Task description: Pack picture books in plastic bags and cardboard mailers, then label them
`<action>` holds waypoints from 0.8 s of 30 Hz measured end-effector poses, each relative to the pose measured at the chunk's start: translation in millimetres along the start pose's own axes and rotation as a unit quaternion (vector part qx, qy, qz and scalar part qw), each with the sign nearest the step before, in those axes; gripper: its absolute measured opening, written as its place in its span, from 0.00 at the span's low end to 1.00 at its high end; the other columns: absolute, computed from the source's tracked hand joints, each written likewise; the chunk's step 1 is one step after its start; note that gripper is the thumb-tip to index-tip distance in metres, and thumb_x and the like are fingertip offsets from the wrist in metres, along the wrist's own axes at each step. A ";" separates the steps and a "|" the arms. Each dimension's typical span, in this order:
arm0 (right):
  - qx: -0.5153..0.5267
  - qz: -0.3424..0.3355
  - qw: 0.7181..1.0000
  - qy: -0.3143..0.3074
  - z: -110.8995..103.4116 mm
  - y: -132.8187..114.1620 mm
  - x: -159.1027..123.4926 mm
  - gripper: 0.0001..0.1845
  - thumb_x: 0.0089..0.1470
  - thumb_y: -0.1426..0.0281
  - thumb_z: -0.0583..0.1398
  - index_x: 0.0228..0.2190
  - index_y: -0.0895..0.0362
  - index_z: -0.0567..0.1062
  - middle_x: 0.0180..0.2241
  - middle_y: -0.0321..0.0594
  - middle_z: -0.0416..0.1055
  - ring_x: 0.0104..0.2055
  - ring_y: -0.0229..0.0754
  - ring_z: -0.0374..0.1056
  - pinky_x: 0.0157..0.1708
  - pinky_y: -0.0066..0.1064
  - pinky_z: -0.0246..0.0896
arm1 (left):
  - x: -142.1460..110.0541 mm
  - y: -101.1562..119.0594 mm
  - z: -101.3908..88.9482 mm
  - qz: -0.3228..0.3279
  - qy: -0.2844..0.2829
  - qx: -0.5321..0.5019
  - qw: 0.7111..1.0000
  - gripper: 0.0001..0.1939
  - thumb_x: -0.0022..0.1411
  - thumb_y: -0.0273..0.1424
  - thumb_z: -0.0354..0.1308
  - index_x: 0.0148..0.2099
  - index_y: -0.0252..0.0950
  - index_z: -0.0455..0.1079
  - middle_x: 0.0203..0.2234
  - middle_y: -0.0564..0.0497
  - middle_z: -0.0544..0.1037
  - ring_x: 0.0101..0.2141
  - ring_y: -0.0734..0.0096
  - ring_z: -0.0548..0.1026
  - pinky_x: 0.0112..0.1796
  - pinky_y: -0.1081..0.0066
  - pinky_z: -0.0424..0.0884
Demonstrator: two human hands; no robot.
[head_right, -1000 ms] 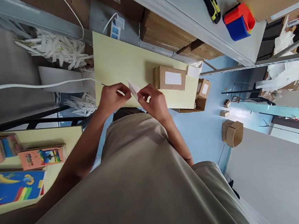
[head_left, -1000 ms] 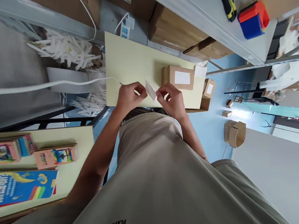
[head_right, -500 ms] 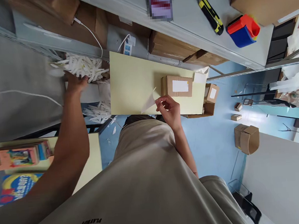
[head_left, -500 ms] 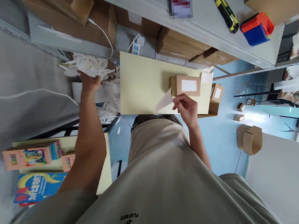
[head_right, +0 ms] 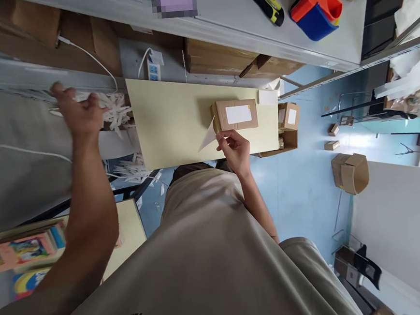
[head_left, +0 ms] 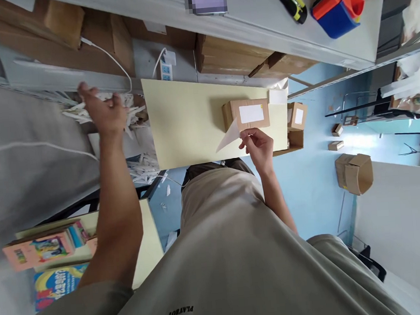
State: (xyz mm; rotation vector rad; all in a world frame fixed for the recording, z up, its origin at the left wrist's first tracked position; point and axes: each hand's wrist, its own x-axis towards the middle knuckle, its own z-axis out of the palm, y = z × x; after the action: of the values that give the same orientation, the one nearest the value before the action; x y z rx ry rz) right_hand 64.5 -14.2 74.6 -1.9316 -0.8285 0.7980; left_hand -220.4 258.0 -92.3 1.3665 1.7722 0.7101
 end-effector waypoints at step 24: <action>-0.009 -0.035 0.988 -0.149 -61.7 48.6 55.3 0.24 0.64 0.42 0.72 0.41 0.49 0.84 0.47 0.40 0.84 0.38 0.42 0.80 0.38 0.35 0.77 | -247.1 154.3 150.8 -0.068 -0.197 -0.251 0.945 0.20 0.64 0.49 0.71 0.40 0.42 0.67 0.38 0.51 0.80 0.42 0.63 0.84 0.30 0.73 0.84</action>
State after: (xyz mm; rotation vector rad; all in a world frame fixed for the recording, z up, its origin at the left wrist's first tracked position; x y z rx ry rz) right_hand 156.2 -18.3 46.3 -1.8125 -1.0771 1.0555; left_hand 18.8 57.4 8.4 0.9469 1.2419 0.6944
